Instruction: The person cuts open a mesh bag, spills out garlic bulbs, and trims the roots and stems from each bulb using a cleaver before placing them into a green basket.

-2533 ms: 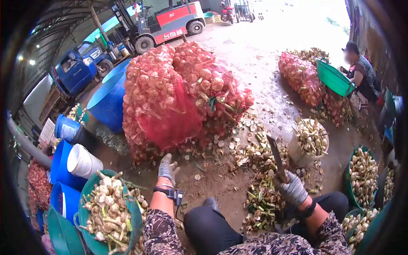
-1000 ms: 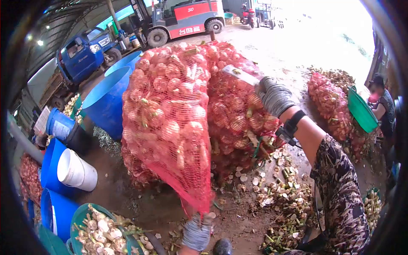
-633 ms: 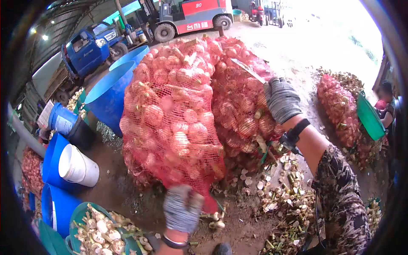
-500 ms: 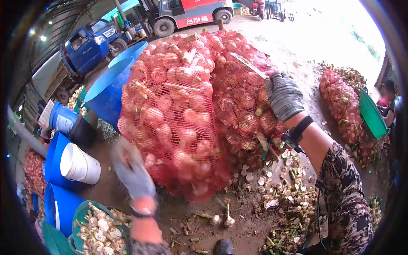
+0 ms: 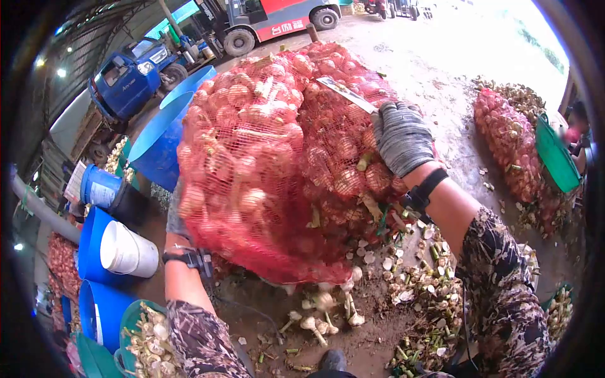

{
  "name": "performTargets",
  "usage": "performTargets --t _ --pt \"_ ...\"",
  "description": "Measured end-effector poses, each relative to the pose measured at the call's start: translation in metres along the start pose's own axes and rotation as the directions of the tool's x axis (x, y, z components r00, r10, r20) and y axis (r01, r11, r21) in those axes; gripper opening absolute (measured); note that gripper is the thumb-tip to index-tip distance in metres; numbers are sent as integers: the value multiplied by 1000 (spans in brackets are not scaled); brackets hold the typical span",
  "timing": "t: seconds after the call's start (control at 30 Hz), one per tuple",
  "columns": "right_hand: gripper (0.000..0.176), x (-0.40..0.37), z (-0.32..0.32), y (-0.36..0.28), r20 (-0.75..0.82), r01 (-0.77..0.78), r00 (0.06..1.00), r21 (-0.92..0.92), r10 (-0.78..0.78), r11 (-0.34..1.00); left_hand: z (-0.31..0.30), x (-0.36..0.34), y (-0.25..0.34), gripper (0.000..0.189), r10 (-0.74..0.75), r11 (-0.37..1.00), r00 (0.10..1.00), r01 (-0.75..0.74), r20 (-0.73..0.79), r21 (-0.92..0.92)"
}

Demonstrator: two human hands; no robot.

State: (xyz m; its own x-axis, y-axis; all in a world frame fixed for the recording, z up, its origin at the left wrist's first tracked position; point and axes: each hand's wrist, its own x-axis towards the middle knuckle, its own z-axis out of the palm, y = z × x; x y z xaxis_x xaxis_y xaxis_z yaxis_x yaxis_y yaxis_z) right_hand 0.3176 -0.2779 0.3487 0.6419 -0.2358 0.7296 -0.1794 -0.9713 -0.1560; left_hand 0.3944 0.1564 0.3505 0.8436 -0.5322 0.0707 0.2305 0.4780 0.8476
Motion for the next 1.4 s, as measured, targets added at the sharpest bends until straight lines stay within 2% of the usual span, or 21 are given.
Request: performTargets --t 0.13,0.17,0.23,0.27,0.3,0.4,0.47,0.5,0.57,0.63,0.7,0.8,0.93,1.0,1.07,1.13,1.2,1.27,1.3,1.37,1.4 --pt "26 4 0 5 -38 22 999 17 -21 1000 81 -42 -24 52 165 946 979 -122 -120 300" --pt "24 5 -2 5 7 11 1000 25 -12 1000 70 -57 -35 52 155 880 958 -23 -242 474" --pt "23 3 -3 4 38 8 999 50 -10 999 -20 -79 -88 62 102 825 912 146 -398 546" --pt "23 4 -2 3 33 10 999 58 -12 998 -71 -82 -109 74 35 860 905 189 -424 474" --pt "22 3 -1 5 10 25 1000 51 -26 998 -55 -91 -113 74 43 859 904 185 -425 478" --pt "23 2 -2 4 -8 35 999 62 -34 997 2 -109 -120 63 218 749 714 314 -665 583" --pt "24 0 -2 5 -4 16 1000 68 -16 998 2 -103 -102 60 549 676 535 168 -642 718" --pt "25 0 -1 6 -2 21 1000 60 -21 998 4 -96 -90 60 553 676 532 163 -641 719" --pt "25 0 -1 6 -13 29 1000 50 -28 998 15 -74 -58 56 806 386 471 39 -358 922" --pt "25 1 -3 6 -2 28 1000 35 -28 999 28 -43 -27 54 861 177 473 71 -190 982" --pt "25 1 -4 5 2 23 1000 54 -23 998 68 -15 -3 55 832 -66 552 181 -46 981" --pt "25 1 -4 5 2 29 1000 47 -29 998 74 39 13 56 821 -111 570 195 -20 974" --pt "21 2 -4 5 32 -10 999 133 6 991 80 76 11 58 767 -50 635 199 -90 979" --pt "26 -3 1 4 -51 -9 999 99 14 995 72 72 -8 53 730 -17 668 228 -144 973" --pt "27 -2 9 5 26 1 1000 20 -2 1000 68 47 -46 43 772 -77 627 -75 107 994" --pt "28 -10 12 8 162 3 987 64 -13 998 87 -5 -97 34 823 -61 549 -176 149 983" --pt "24 -3 -7 0 286 87 955 -24 -77 996 82 -64 -145 35 769 -138 627 -31 127 990" --pt "35 -11 -33 -22 143 -44 989 -7 44 999 45 -110 -190 47 717 -137 694 53 62 989" --pt "31 -8 -11 -10 5 44 999 -95 -44 995 21 -120 -213 47 723 -130 689 61 53 990" --pt "29 -8 -12 -10 105 -6 994 -22 9 1000 -23 -145 -249 66 642 557 557 133 -527 820" --pt "27 -10 -15 -12 195 -72 979 46 61 996 -40 -151 -249 66 635 561 557 144 -535 815"
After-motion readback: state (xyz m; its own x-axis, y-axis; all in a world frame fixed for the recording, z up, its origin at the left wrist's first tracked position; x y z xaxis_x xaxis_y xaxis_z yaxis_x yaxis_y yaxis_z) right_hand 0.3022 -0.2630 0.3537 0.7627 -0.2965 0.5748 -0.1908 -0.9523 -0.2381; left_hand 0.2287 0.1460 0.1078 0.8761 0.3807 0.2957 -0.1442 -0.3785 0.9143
